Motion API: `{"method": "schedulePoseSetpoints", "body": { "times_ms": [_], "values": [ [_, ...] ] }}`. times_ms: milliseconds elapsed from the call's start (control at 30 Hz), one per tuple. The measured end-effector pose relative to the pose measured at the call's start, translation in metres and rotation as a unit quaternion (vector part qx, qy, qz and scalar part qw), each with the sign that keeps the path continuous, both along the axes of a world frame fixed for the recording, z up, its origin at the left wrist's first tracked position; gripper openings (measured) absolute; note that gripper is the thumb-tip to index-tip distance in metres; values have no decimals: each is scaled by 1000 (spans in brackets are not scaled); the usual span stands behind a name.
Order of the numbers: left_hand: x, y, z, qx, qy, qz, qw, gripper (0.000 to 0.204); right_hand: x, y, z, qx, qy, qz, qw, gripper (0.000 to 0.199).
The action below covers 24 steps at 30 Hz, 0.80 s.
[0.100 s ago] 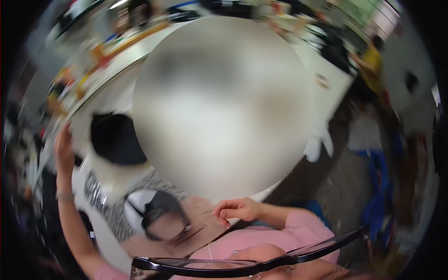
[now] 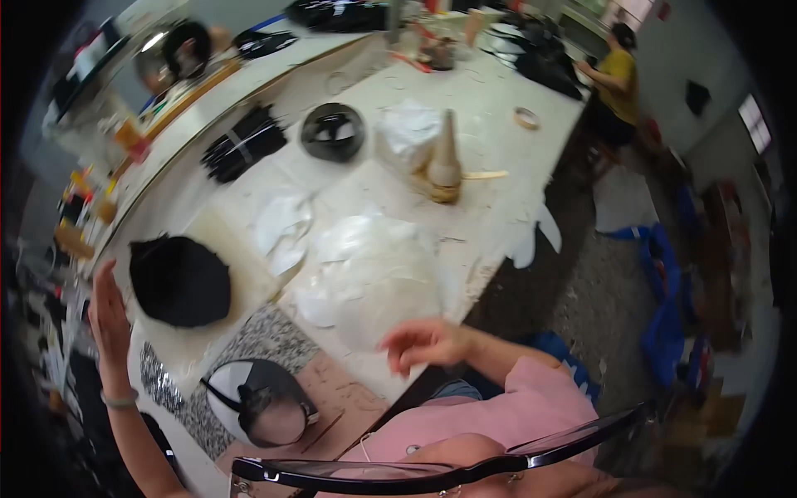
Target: The person aligns and attaches a white lining piece onto a black cap component by hand. The person then positions a black fabric piece over the component, pressing, folding, and smoothing it into place.
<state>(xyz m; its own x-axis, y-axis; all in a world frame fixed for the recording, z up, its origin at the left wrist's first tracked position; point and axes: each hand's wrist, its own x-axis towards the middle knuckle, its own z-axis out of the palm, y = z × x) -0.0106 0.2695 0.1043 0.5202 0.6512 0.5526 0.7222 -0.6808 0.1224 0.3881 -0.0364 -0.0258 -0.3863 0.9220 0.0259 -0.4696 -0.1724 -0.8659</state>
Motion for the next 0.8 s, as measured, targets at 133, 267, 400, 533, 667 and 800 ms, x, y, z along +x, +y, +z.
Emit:
{"method": "schedulePoseSetpoints", "body": {
  "times_ms": [133, 267, 400, 533, 667, 800],
  "values": [
    [125, -95, 7, -68, 26, -178, 981, 31, 150, -21, -6, 18, -262, -391, 882, 21],
    [238, -158, -7, -158, 102, -423, 887, 36, 273, -18, -27, -56, -587, -545, 596, 24],
    [317, -194, -56, -159, 141, -560, 800, 40, 326, 35, -56, -3, -700, -490, 520, 32],
    [390, -220, -106, -185, 129, -601, 767, 42, 317, 80, -42, -101, -815, -342, 456, 41],
    [438, -232, -139, -143, 118, -591, 785, 51, 317, 98, -24, -162, -834, -267, 456, 42],
    [464, -234, -173, -123, 169, -543, 813, 63, 332, 101, -10, -185, -825, -222, 486, 44]
  ]
}}
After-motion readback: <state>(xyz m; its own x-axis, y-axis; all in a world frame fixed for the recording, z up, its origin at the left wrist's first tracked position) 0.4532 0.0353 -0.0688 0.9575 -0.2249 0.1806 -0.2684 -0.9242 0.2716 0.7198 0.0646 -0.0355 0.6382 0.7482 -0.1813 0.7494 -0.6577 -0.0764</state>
